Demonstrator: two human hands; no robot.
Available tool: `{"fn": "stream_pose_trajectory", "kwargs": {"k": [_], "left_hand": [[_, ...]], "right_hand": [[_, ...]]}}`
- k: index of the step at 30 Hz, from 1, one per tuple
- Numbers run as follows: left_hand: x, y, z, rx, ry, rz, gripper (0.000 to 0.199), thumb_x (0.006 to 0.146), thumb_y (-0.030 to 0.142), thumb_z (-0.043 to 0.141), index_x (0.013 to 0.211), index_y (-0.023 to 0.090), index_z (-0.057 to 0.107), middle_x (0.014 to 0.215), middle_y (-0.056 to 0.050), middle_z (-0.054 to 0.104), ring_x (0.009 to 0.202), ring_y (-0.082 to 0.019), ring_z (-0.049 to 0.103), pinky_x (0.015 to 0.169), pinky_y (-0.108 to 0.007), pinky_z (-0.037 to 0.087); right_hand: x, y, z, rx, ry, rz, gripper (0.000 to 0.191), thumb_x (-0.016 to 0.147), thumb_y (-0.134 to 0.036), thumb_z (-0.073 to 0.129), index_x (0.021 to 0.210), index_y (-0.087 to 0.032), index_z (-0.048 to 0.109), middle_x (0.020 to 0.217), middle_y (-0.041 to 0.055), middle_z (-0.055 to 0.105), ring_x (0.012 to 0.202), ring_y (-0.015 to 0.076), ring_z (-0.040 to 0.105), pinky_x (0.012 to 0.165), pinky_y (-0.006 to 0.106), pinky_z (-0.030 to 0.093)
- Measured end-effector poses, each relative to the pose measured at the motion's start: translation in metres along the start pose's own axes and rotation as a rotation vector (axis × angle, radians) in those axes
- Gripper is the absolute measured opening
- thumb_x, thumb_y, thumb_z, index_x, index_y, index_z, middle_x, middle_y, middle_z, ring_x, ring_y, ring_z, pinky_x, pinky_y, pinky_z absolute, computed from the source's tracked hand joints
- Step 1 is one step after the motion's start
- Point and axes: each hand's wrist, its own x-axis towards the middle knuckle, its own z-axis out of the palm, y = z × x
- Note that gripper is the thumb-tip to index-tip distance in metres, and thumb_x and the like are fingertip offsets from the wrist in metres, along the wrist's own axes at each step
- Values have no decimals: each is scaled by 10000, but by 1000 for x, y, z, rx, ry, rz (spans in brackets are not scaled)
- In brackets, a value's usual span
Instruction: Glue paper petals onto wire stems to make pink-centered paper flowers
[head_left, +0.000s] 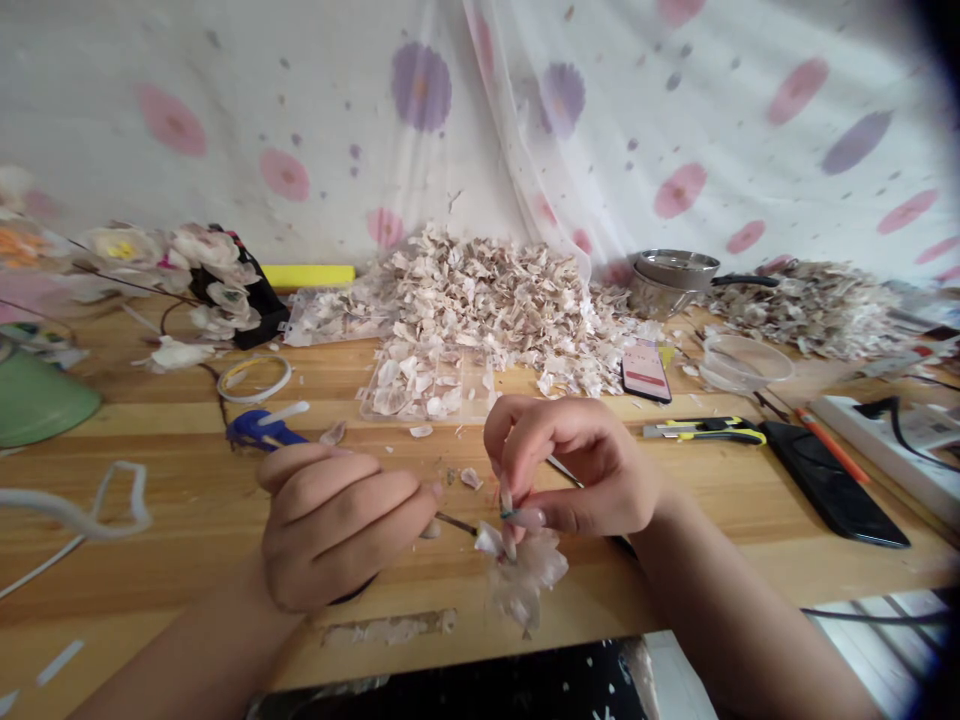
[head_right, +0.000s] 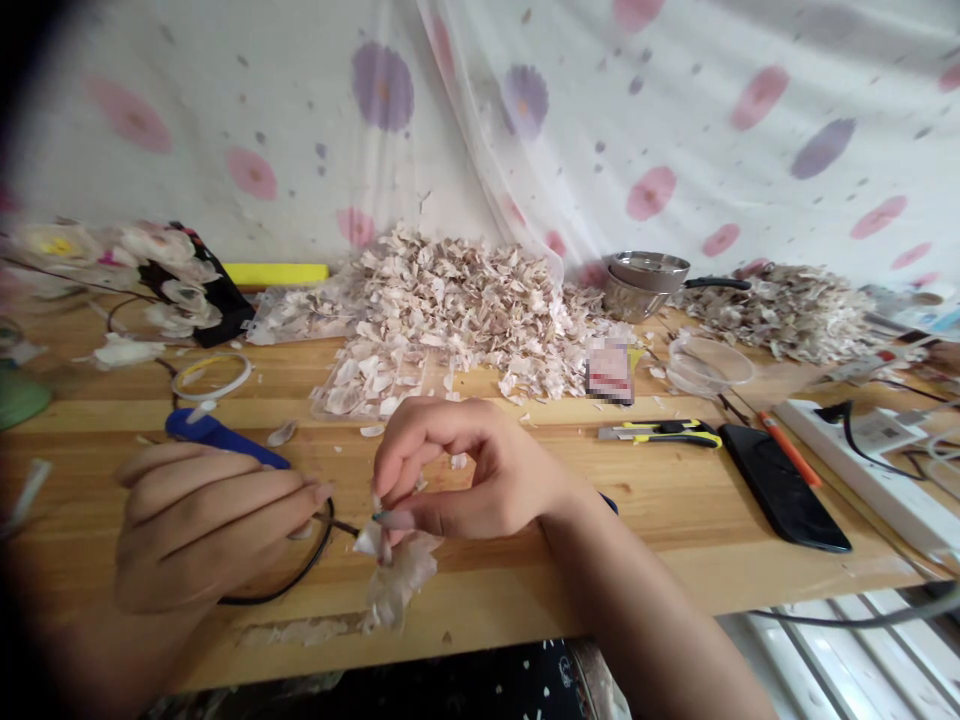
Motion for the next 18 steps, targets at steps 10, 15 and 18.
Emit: {"fn": "stream_pose_trajectory", "kwargs": {"k": [10, 15, 18], "left_hand": [[21, 2, -9, 91, -24, 478, 190, 964, 159, 566, 871, 231, 716, 709, 35, 710, 701, -156, 543, 683, -297, 430], [21, -5, -11, 92, -4, 515, 151, 936, 136, 601, 893, 202, 729, 726, 15, 706, 707, -170, 536, 672, -321, 417], [18, -6, -11, 90, -20, 560, 110, 878, 119, 661, 903, 184, 745, 734, 2, 712, 709, -174, 537, 670, -325, 422]], "right_hand": [[-2, 12, -1, 263, 62, -27, 202, 782, -71, 759, 944, -159, 679, 765, 26, 696, 735, 123, 673, 672, 223, 569], [-1, 6, -1, 75, 43, -25, 174, 748, -46, 762, 883, -133, 698, 773, 34, 671, 741, 118, 623, 707, 252, 536], [-1, 3, -2, 21, 17, -12, 177, 735, -22, 747, 868, -128, 701, 777, 35, 649, 727, 121, 620, 691, 258, 530]]}}
